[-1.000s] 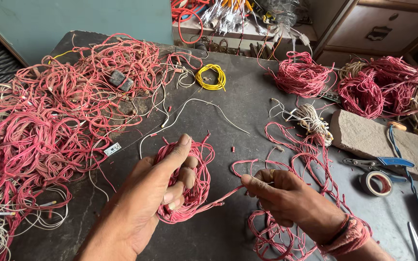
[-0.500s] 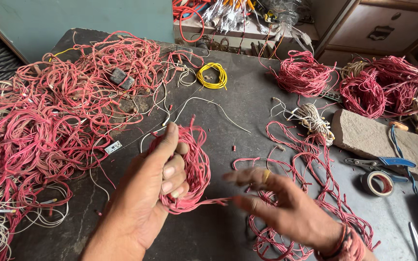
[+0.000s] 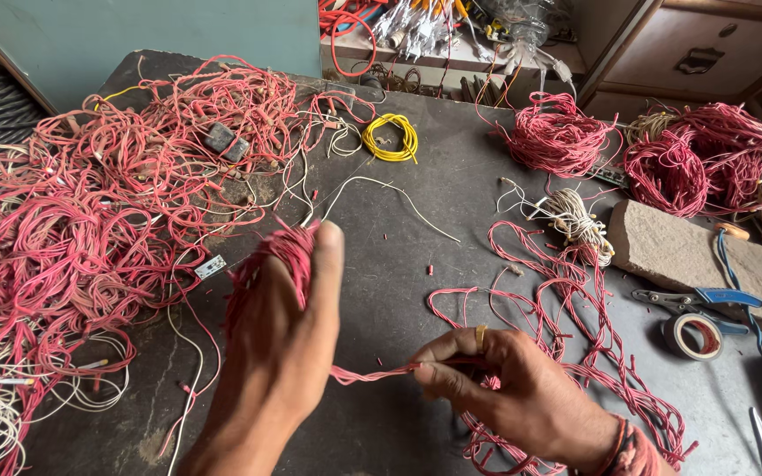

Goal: The person strips insulation from red wires using pliers, twists the exposed ends, and wraps them with electrical tape. The person repeats this process for multiple wires on a cluttered workbench.

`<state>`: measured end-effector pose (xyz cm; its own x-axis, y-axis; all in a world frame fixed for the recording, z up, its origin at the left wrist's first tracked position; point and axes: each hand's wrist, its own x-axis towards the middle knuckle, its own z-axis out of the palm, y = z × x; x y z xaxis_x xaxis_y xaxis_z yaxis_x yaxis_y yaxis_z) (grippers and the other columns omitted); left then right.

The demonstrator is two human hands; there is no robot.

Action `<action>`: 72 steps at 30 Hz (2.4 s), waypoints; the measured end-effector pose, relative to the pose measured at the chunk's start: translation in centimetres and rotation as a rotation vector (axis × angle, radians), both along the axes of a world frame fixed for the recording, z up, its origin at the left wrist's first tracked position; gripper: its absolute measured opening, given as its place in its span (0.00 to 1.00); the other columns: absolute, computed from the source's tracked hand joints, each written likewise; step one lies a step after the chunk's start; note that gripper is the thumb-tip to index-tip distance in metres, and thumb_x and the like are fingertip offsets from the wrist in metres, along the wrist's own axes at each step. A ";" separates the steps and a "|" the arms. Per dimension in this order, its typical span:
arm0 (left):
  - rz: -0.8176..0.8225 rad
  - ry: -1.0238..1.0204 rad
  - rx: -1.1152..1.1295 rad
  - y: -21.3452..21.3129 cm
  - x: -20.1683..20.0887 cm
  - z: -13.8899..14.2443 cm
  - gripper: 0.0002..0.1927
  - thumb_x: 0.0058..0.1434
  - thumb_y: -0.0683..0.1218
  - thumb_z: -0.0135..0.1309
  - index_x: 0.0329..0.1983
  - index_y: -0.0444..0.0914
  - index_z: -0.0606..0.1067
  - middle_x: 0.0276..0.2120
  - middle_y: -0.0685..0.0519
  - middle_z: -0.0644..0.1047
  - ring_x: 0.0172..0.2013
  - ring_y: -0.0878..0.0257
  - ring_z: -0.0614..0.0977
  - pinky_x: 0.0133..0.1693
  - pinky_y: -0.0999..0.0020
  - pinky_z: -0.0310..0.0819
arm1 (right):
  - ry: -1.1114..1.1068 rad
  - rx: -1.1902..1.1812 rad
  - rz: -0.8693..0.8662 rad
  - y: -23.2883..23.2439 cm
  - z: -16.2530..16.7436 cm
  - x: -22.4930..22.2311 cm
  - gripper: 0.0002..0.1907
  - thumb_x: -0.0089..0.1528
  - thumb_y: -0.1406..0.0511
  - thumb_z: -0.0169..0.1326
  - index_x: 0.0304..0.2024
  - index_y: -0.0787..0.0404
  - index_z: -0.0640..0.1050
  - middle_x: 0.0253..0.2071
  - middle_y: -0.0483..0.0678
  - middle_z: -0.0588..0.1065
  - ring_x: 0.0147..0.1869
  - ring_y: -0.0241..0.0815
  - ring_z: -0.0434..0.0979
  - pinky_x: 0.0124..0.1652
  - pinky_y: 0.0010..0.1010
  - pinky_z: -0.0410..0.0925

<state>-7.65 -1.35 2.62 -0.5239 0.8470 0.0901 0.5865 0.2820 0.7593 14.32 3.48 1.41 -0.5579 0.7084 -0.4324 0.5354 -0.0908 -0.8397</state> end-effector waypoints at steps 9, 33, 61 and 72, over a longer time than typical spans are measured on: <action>-0.148 0.165 -0.713 -0.8 0.7 0.4 0.37 0.69 0.69 0.31 0.34 0.36 0.79 0.40 0.37 0.80 0.45 0.40 0.81 0.52 0.47 0.73 | 0.161 -0.028 -0.010 1.6 -0.9 2.2 0.14 0.61 0.60 0.60 0.41 0.63 0.85 0.29 0.40 0.77 0.33 0.28 0.73 0.33 0.25 0.70; 0.130 0.447 -0.296 -1.2 1.6 4.3 0.33 0.50 0.74 0.61 0.31 0.41 0.77 0.26 0.49 0.81 0.32 0.49 0.83 0.37 0.54 0.75 | 0.149 -0.049 -0.071 2.2 -1.3 2.8 0.16 0.60 0.57 0.60 0.38 0.64 0.84 0.28 0.39 0.76 0.32 0.28 0.71 0.31 0.24 0.68; -0.382 0.063 0.283 -0.4 5.1 -0.5 0.08 0.52 0.50 0.67 0.32 0.43 0.85 0.30 0.55 0.85 0.30 0.56 0.83 0.45 0.56 0.69 | 0.502 0.096 -0.177 2.4 -1.2 3.5 0.12 0.64 0.68 0.57 0.47 0.70 0.82 0.44 0.49 0.82 0.49 0.38 0.81 0.50 0.33 0.73; -0.362 0.054 0.287 -0.5 4.8 -0.3 0.07 0.54 0.51 0.66 0.33 0.44 0.85 0.28 0.58 0.85 0.29 0.58 0.82 0.45 0.58 0.68 | 0.696 0.291 -0.628 4.5 -0.2 5.9 0.12 0.71 0.62 0.47 0.49 0.65 0.73 0.41 0.50 0.75 0.46 0.43 0.77 0.50 0.37 0.72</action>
